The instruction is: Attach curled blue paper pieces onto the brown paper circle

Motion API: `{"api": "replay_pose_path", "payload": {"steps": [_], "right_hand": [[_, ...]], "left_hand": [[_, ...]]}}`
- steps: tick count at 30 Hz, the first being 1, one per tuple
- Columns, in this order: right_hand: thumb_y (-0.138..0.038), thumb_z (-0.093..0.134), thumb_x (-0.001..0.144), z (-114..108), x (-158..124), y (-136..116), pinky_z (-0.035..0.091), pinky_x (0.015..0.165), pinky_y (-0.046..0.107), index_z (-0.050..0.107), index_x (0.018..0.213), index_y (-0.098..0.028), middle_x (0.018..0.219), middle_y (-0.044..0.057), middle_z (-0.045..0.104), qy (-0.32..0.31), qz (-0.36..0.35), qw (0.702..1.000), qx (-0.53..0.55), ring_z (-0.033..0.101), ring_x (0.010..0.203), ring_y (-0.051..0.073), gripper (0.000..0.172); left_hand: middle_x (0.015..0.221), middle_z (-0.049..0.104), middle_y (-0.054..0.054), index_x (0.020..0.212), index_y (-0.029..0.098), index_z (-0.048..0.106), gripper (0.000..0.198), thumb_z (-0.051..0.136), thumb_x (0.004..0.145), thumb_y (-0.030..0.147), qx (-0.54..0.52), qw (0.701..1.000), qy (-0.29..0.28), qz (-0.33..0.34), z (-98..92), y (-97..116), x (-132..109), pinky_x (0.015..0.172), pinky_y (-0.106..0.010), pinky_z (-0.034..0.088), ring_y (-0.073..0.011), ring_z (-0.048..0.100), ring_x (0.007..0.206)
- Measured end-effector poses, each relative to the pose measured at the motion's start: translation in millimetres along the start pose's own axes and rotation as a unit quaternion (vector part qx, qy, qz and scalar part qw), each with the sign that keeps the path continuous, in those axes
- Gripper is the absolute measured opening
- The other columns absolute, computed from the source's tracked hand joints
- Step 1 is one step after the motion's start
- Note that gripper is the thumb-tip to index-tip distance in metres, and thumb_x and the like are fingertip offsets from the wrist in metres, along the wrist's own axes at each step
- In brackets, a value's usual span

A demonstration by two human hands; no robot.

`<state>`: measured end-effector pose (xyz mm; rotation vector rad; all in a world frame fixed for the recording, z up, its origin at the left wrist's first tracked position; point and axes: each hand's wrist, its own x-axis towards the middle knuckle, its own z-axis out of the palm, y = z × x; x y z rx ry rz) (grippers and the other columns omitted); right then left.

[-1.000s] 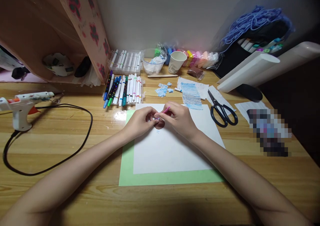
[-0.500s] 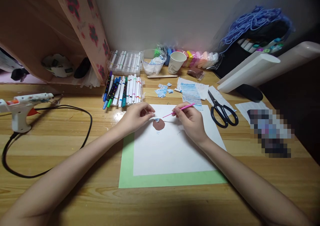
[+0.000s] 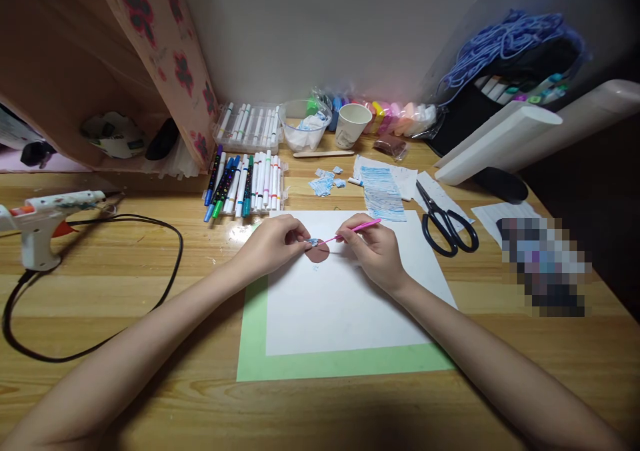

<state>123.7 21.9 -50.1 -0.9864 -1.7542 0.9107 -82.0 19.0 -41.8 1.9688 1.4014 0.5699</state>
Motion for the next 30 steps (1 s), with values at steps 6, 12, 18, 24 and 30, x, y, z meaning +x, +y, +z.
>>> {"api": "replay_pose_path", "payload": {"steps": [6, 12, 18, 24, 30], "right_hand": [[-0.021, 0.056, 0.087, 3.4, 0.5, -1.4, 0.043, 0.061, 0.026, 0.06, 0.076, -0.018, 0.071, 0.001, 0.061, -0.029, -0.04, 0.997, -0.061, 0.056, 0.065, 0.013, 0.012], [-0.025, 0.054, 0.088, 1.1, -0.2, -1.6, 0.044, 0.064, 0.027, 0.06, 0.077, -0.019, 0.073, 0.001, 0.061, -0.007, -0.028, 0.999, -0.034, 0.057, 0.068, 0.013, 0.014], [-0.034, 0.055, 0.088, -22.5, 5.6, 8.6, 0.044, 0.057, 0.024, 0.064, 0.078, -0.019, 0.074, 0.001, 0.06, 0.094, 0.043, 0.992, 0.071, 0.055, 0.062, 0.011, 0.02], [-0.041, 0.056, 0.086, -38.5, 11.1, 37.3, 0.043, 0.052, 0.023, 0.063, 0.078, -0.017, 0.069, 0.0, 0.058, 0.134, 0.136, 0.971, 0.144, 0.05, 0.056, 0.01, 0.026], [-0.035, 0.044, 0.093, -67.5, -11.8, 24.0, 0.051, 0.073, 0.03, 0.062, 0.094, -0.02, 0.09, 0.005, 0.066, 0.077, 0.084, 0.991, 0.076, 0.061, 0.078, 0.015, 0.024]], "left_hand": [[0.074, 0.064, 0.0, 0.079, 0.018, 0.067, 0.012, 0.062, 0.078, 0.028, -0.017, 1.0, 0.01, -0.007, 4.5, 3.9, -1.9, 0.057, -0.023, 0.038, -0.0111, 0.053, 0.064], [0.075, 0.064, 0.0, 0.078, 0.018, 0.067, 0.014, 0.059, 0.081, 0.03, -0.019, 1.0, 0.012, -0.015, 4.6, 4.6, -2.2, 0.058, -0.024, 0.037, -0.0121, 0.053, 0.065], [0.082, 0.063, -0.002, 0.083, 0.018, 0.062, 0.017, 0.05, 0.088, 0.028, 0.001, 0.997, 0.079, 0.002, -18.0, 12.9, 6.4, 0.065, -0.026, 0.041, -0.0136, 0.055, 0.072], [0.099, 0.061, -0.01, 0.092, 0.016, 0.059, 0.015, 0.055, 0.083, 0.027, 0.159, 0.984, 0.083, -0.015, -16.7, 25.1, 57.5, 0.074, -0.031, 0.043, -0.0227, 0.057, 0.092], [0.091, 0.064, -0.01, 0.087, 0.016, 0.058, 0.014, 0.056, 0.081, 0.028, 0.187, 0.977, 0.097, -0.04, 1.3, 13.9, 89.3, 0.072, -0.032, 0.042, -0.024, 0.058, 0.087]]}}
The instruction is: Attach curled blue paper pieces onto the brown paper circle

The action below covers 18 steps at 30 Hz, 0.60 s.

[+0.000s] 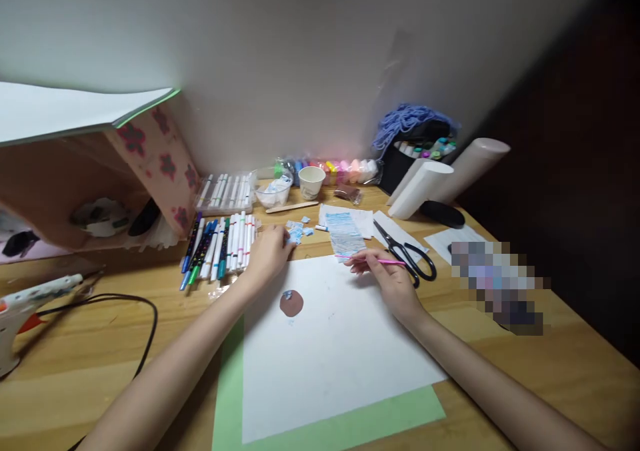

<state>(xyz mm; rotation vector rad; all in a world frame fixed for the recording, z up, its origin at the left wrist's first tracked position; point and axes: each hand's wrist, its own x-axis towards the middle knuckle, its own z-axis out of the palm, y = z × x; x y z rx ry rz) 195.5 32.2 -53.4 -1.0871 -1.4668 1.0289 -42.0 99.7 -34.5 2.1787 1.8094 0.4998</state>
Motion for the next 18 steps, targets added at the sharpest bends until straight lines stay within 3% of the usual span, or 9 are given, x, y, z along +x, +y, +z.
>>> {"api": "replay_pose_path", "payload": {"steps": [2, 5, 7, 9, 11, 13, 15, 18], "right_hand": [[-0.032, 0.039, 0.095, -20.3, -11.0, -4.6, 0.049, 0.085, 0.035, 0.06, 0.103, -0.021, 0.103, 0.007, 0.066, -0.003, -0.026, 0.996, -0.089, 0.062, 0.092, 0.017, 0.025], [-0.026, 0.034, 0.096, -54.1, -22.0, -1.8, 0.044, 0.095, 0.04, 0.055, 0.107, -0.019, 0.117, 0.011, 0.062, 0.083, -0.033, 0.966, -0.244, 0.058, 0.11, 0.021, 0.025], [-0.022, 0.032, 0.094, -73.8, -24.5, 4.8, 0.04, 0.098, 0.046, 0.053, 0.107, -0.015, 0.126, 0.017, 0.056, 0.146, -0.021, 0.915, -0.375, 0.05, 0.12, 0.026, 0.026], [-0.022, 0.037, 0.091, -87.7, -25.0, 12.2, 0.035, 0.1, 0.054, 0.05, 0.112, -0.009, 0.125, 0.024, 0.055, 0.204, 0.033, 0.839, -0.503, 0.042, 0.125, 0.035, 0.028], [-0.026, 0.044, 0.089, -95.5, -25.6, 18.4, 0.027, 0.101, 0.06, 0.048, 0.113, -0.002, 0.126, 0.03, 0.052, 0.233, 0.088, 0.769, -0.589, 0.035, 0.128, 0.043, 0.034], [-0.03, 0.045, 0.088, -98.9, -27.3, 22.3, 0.022, 0.101, 0.063, 0.048, 0.11, 0.003, 0.127, 0.035, 0.049, 0.232, 0.129, 0.726, -0.634, 0.031, 0.129, 0.048, 0.04], [-0.032, 0.044, 0.089, -99.9, -29.3, 23.9, 0.021, 0.101, 0.063, 0.048, 0.108, 0.005, 0.125, 0.039, 0.048, 0.218, 0.156, 0.711, -0.65, 0.032, 0.128, 0.049, 0.042], [-0.033, 0.043, 0.09, -97.8, -30.1, 22.5, 0.019, 0.101, 0.064, 0.048, 0.106, 0.003, 0.125, 0.04, 0.047, 0.213, 0.151, 0.721, -0.642, 0.034, 0.127, 0.048, 0.04]], "left_hand": [[0.09, 0.065, -0.009, 0.085, 0.016, 0.058, 0.015, 0.055, 0.081, 0.03, -0.005, 1.0, -0.002, -0.001, 1.7, -3.4, 1.8, 0.069, -0.031, 0.041, -0.0229, 0.058, 0.084], [0.088, 0.065, -0.008, 0.083, 0.017, 0.057, 0.019, 0.057, 0.078, 0.036, -0.01, 1.0, -0.008, -0.018, 0.4, -7.8, 5.2, 0.065, -0.028, 0.04, -0.0214, 0.058, 0.081], [0.086, 0.066, -0.006, 0.082, 0.018, 0.057, 0.021, 0.057, 0.077, 0.038, -0.013, 0.999, -0.014, -0.031, -1.2, -8.5, 7.6, 0.062, -0.027, 0.038, -0.0208, 0.059, 0.08], [0.085, 0.066, -0.005, 0.081, 0.019, 0.057, 0.021, 0.057, 0.077, 0.04, -0.013, 0.999, -0.024, -0.035, -3.2, -7.0, 8.4, 0.061, -0.027, 0.037, -0.0206, 0.059, 0.079], [0.084, 0.066, -0.005, 0.079, 0.019, 0.057, 0.023, 0.056, 0.077, 0.042, -0.011, 0.999, -0.03, -0.04, -5.2, -4.5, 7.6, 0.059, -0.026, 0.036, -0.0207, 0.059, 0.078], [0.084, 0.067, -0.005, 0.079, 0.019, 0.057, 0.026, 0.053, 0.079, 0.044, -0.011, 0.998, -0.03, -0.046, -6.3, -2.3, 6.3, 0.059, -0.027, 0.035, -0.0209, 0.059, 0.077], [0.085, 0.067, -0.006, 0.08, 0.019, 0.058, 0.029, 0.049, 0.082, 0.046, -0.014, 0.998, -0.028, -0.049, -6.2, -1.3, 5.5, 0.059, -0.027, 0.035, -0.0212, 0.059, 0.078], [0.09, 0.068, -0.007, 0.083, 0.019, 0.059, 0.03, 0.045, 0.084, 0.046, -0.01, 0.998, -0.023, -0.057, -4.4, -1.4, 5.5, 0.06, -0.027, 0.036, -0.0217, 0.059, 0.081]]}}
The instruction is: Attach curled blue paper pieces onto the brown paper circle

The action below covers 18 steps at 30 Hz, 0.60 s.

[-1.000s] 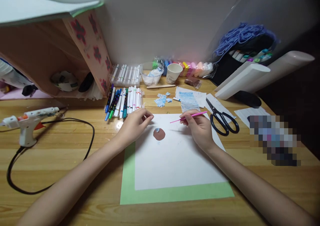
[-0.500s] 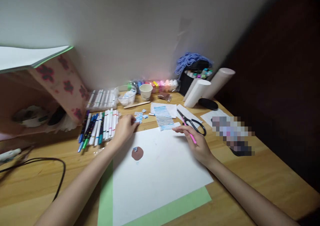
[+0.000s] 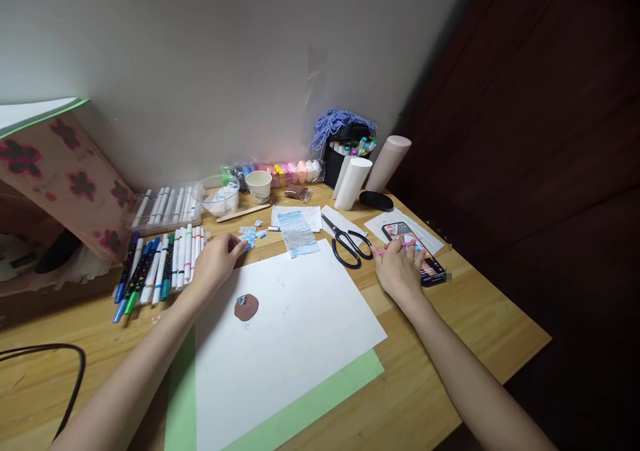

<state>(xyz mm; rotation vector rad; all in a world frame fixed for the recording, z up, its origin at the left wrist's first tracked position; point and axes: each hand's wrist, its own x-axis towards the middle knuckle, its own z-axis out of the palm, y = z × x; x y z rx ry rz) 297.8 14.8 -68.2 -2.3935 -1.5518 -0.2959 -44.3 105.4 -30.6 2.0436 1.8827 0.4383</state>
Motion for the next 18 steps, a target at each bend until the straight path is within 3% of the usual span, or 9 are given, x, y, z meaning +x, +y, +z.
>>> {"api": "replay_pose_path", "payload": {"steps": [4, 8, 13, 18], "right_hand": [[-0.035, 0.041, 0.091, -4.9, -5.2, -15.8, 0.02, 0.101, 0.066, 0.048, 0.103, -0.008, 0.131, 0.032, 0.045, 0.045, -0.058, 0.992, 0.098, 0.032, 0.13, 0.043, 0.031], [-0.035, 0.043, 0.091, -10.7, -20.4, -41.6, 0.025, 0.104, 0.061, 0.046, 0.107, -0.016, 0.122, 0.019, 0.056, 0.005, -0.181, 0.959, 0.217, 0.033, 0.133, 0.035, 0.026], [-0.031, 0.045, 0.09, -17.0, -38.0, -59.8, 0.03, 0.104, 0.057, 0.046, 0.099, -0.017, 0.137, 0.02, 0.044, -0.05, -0.283, 0.92, 0.266, 0.033, 0.133, 0.032, 0.017], [-0.027, 0.047, 0.089, -19.8, -39.1, -58.4, 0.032, 0.104, 0.055, 0.046, 0.097, -0.02, 0.136, 0.017, 0.047, -0.057, -0.318, 0.899, 0.296, 0.035, 0.133, 0.029, 0.011]], "left_hand": [[0.092, 0.068, -0.006, 0.084, 0.02, 0.06, 0.027, 0.048, 0.082, 0.044, 0.013, 1.0, 0.002, -0.006, 2.0, -0.9, 0.6, 0.058, -0.026, 0.035, -0.0219, 0.06, 0.083], [0.089, 0.069, -0.006, 0.081, 0.02, 0.06, 0.024, 0.05, 0.08, 0.042, 0.015, 1.0, 0.001, 0.008, 2.8, -2.6, 1.4, 0.058, -0.027, 0.035, -0.022, 0.06, 0.082], [0.089, 0.069, -0.005, 0.08, 0.02, 0.061, 0.024, 0.049, 0.079, 0.041, 0.009, 1.0, -0.001, 0.0, 1.5, -2.7, 1.6, 0.058, -0.027, 0.035, -0.0219, 0.06, 0.081], [0.084, 0.068, -0.004, 0.08, 0.02, 0.06, 0.026, 0.049, 0.079, 0.043, -0.006, 1.0, 0.004, 0.003, -1.4, -3.3, 2.9, 0.058, -0.027, 0.036, -0.021, 0.06, 0.077]]}}
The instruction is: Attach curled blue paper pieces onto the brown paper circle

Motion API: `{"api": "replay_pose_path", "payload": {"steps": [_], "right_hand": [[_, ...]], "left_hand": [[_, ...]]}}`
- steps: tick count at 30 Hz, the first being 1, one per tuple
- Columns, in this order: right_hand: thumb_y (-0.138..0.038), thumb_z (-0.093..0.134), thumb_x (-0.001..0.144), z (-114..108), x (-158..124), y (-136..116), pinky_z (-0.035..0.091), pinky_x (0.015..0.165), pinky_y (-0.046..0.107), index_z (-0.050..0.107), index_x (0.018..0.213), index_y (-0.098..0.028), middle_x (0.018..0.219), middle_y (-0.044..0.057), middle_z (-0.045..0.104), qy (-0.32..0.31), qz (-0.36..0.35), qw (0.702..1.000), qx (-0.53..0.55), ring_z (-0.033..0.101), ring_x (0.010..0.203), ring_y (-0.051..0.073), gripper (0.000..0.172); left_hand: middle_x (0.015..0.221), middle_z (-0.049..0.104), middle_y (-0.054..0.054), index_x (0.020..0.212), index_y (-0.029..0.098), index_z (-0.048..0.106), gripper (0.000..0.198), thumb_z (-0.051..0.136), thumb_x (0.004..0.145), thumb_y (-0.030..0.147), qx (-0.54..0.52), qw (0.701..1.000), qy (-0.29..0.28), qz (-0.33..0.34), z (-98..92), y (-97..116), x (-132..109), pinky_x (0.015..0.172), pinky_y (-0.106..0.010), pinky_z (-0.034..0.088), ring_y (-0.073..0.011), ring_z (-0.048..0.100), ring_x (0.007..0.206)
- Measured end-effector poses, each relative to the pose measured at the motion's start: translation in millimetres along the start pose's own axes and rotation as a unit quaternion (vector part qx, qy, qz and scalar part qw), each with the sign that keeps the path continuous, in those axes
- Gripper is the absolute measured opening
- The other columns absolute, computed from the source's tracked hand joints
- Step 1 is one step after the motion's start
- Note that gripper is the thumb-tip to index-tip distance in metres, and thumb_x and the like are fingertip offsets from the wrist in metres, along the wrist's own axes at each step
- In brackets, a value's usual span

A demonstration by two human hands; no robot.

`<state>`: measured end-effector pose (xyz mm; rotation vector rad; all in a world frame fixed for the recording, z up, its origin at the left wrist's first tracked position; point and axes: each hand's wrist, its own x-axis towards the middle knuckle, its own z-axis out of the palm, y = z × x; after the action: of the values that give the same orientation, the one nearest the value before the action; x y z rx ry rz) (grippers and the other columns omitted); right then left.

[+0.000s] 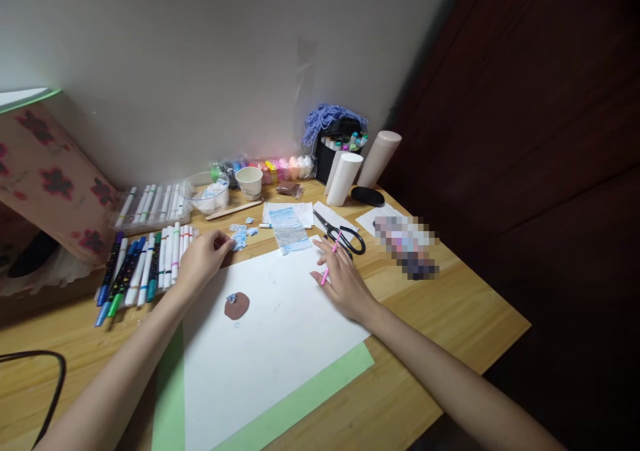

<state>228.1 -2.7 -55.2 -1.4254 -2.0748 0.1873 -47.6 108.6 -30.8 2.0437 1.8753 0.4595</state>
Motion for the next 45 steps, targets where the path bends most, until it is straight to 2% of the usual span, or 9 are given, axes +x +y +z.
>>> {"api": "replay_pose_path", "payload": {"steps": [7, 14, 22, 32, 38, 45], "right_hand": [[-0.027, 0.048, 0.089, -1.5, -1.1, 2.2, 0.037, 0.101, 0.053, 0.046, 0.096, -0.021, 0.132, 0.016, 0.05, 0.001, -0.005, 1.0, 0.021, 0.04, 0.129, 0.03, 0.01], [-0.026, 0.049, 0.089, 1.8, -3.7, 3.5, 0.037, 0.1, 0.05, 0.043, 0.095, -0.021, 0.133, 0.014, 0.049, -0.018, -0.023, 0.999, 0.027, 0.042, 0.127, 0.028, 0.01], [-0.024, 0.048, 0.089, 4.2, -5.5, 4.4, 0.037, 0.1, 0.05, 0.041, 0.093, -0.022, 0.132, 0.014, 0.05, -0.024, -0.034, 0.999, 0.034, 0.043, 0.125, 0.028, 0.008], [-0.022, 0.048, 0.089, 6.8, -5.4, 5.4, 0.039, 0.096, 0.05, 0.04, 0.093, -0.023, 0.129, 0.012, 0.05, -0.026, -0.046, 0.997, 0.053, 0.045, 0.122, 0.029, 0.01], [-0.02, 0.049, 0.089, 8.7, -7.9, 2.7, 0.039, 0.095, 0.049, 0.04, 0.093, -0.023, 0.127, 0.012, 0.051, -0.034, -0.062, 0.996, 0.059, 0.046, 0.119, 0.028, 0.01], [-0.019, 0.05, 0.088, 8.8, -7.4, 4.3, 0.039, 0.094, 0.05, 0.041, 0.092, -0.022, 0.126, 0.013, 0.053, -0.033, -0.062, 0.995, 0.069, 0.047, 0.118, 0.029, 0.01]], "left_hand": [[0.082, 0.067, -0.004, 0.079, 0.019, 0.06, 0.025, 0.051, 0.079, 0.043, -0.032, 0.999, 0.015, 0.017, -1.7, -3.5, 0.1, 0.061, -0.027, 0.039, -0.0192, 0.06, 0.074], [0.09, 0.067, -0.005, 0.086, 0.02, 0.061, 0.032, 0.068, 0.067, 0.045, -0.037, 0.998, -0.002, 0.044, -2.1, -4.4, -8.2, 0.061, -0.026, 0.04, -0.0206, 0.061, 0.081], [0.085, 0.068, -0.006, 0.077, 0.019, 0.062, 0.019, 0.055, 0.079, 0.036, -0.037, 0.998, 0.015, 0.052, 3.6, -2.3, -6.3, 0.062, -0.028, 0.038, -0.0202, 0.059, 0.078], [0.082, 0.068, -0.005, 0.078, 0.017, 0.061, 0.019, 0.051, 0.082, 0.032, -0.078, 0.996, 0.014, 0.045, 3.3, -9.1, -0.6, 0.062, -0.027, 0.04, -0.0174, 0.059, 0.072], [0.08, 0.066, -0.005, 0.072, 0.018, 0.063, 0.008, 0.063, 0.072, 0.026, -0.076, 0.995, 0.015, 0.068, 8.1, -2.3, 2.9, 0.064, -0.028, 0.037, -0.0196, 0.057, 0.075], [0.08, 0.068, -0.005, 0.077, 0.018, 0.064, 0.013, 0.055, 0.078, 0.027, -0.135, 0.988, 0.031, 0.07, -0.3, 1.7, -3.5, 0.066, -0.028, 0.039, -0.0189, 0.058, 0.073]]}}
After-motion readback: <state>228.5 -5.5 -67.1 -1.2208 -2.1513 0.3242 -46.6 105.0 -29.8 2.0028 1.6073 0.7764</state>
